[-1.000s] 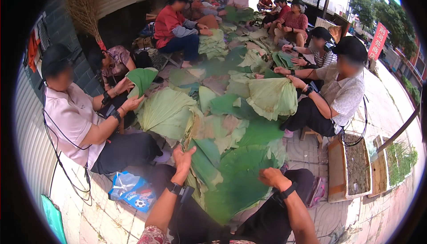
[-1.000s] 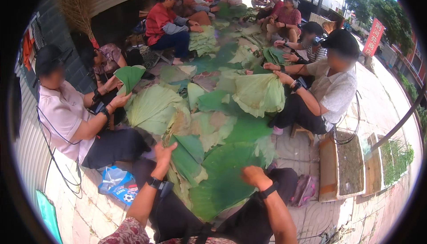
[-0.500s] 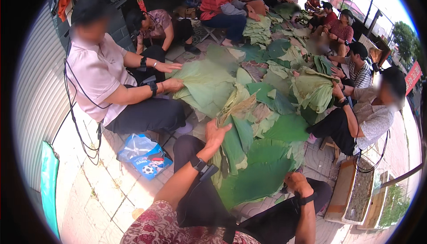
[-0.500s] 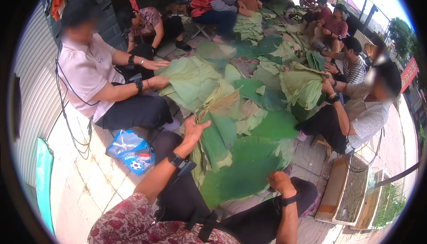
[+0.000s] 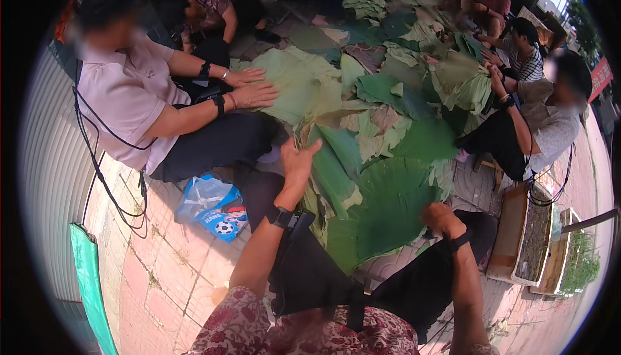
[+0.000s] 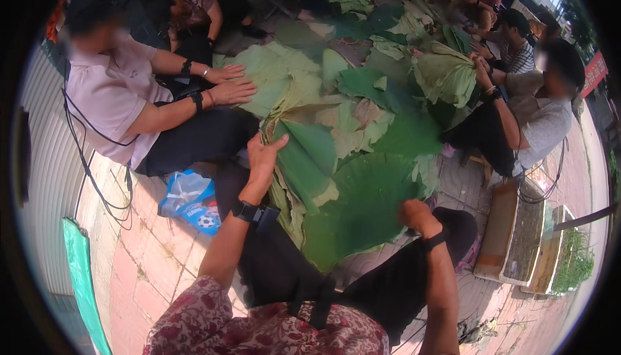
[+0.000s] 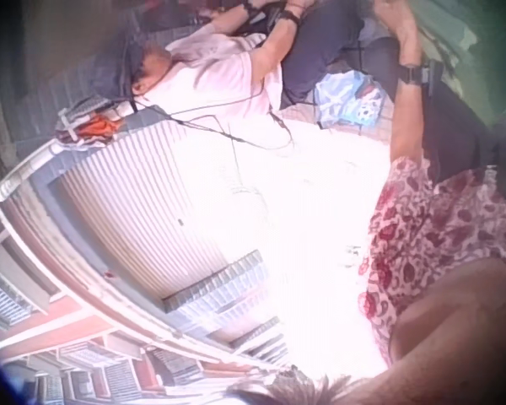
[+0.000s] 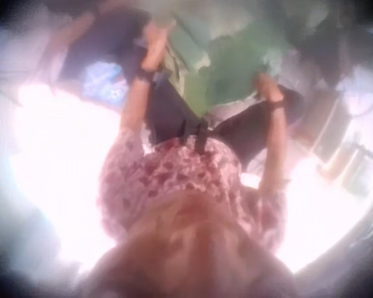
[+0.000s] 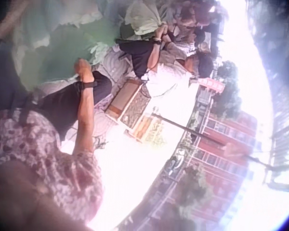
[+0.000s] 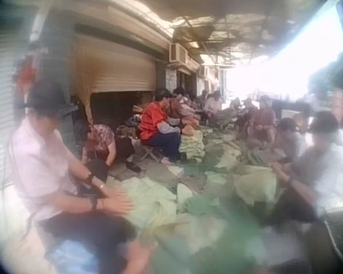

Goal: The person sits on the ground and sorts large green leaves by hand, separating them into piles. They repeatedly pick up leaves, inspect them, and place them into stacks while other people work alongside them.

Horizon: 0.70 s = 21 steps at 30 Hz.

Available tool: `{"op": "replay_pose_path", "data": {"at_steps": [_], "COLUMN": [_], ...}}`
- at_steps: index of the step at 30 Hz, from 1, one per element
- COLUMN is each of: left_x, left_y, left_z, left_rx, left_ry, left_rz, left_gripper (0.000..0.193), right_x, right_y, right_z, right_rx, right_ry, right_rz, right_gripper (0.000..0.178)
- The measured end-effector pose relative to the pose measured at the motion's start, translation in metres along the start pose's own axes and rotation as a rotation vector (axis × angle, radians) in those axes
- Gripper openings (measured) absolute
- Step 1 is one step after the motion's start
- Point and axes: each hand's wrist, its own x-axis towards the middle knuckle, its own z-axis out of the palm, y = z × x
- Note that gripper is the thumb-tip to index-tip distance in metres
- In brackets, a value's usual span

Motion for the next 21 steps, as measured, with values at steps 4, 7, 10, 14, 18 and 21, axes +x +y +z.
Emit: {"op": "replay_pose_path", "data": {"at_steps": [4,7,10,14,18,21], "left_x": [-0.002,-0.006,-0.010,-0.009,-0.007,-0.004], "left_y": [0.002,0.011,0.018,0.015,0.015,0.003], "left_z": [-0.018,-0.030,-0.021,-0.028,-0.025,-0.029], "left_rx": [-0.128,-0.251,-0.219,-0.236,-0.221,-0.228], "left_ry": [0.025,0.016,0.005,0.019,0.034,0.052], "left_rz": [-0.078,-0.119,-0.106,-0.158,-0.154,-0.072], "left_gripper": [0.033,0.032,0.032,0.034,0.033,0.028], "right_x": [-0.009,-0.022,-0.033,-0.022,0.000,0.018], "right_y": [0.009,0.022,0.040,0.044,0.061,0.079], "right_z": [0.005,0.015,0.024,0.022,0.057,0.121], "right_rx": [0.095,0.091,0.070,0.058,0.261,0.210], "right_ry": [-0.004,-0.057,-0.158,-0.298,-0.127,0.062], "right_rz": [0.035,-0.017,-0.109,-0.142,0.093,0.254], "right_gripper": [0.021,0.023,0.025,0.021,0.022,0.023]}}
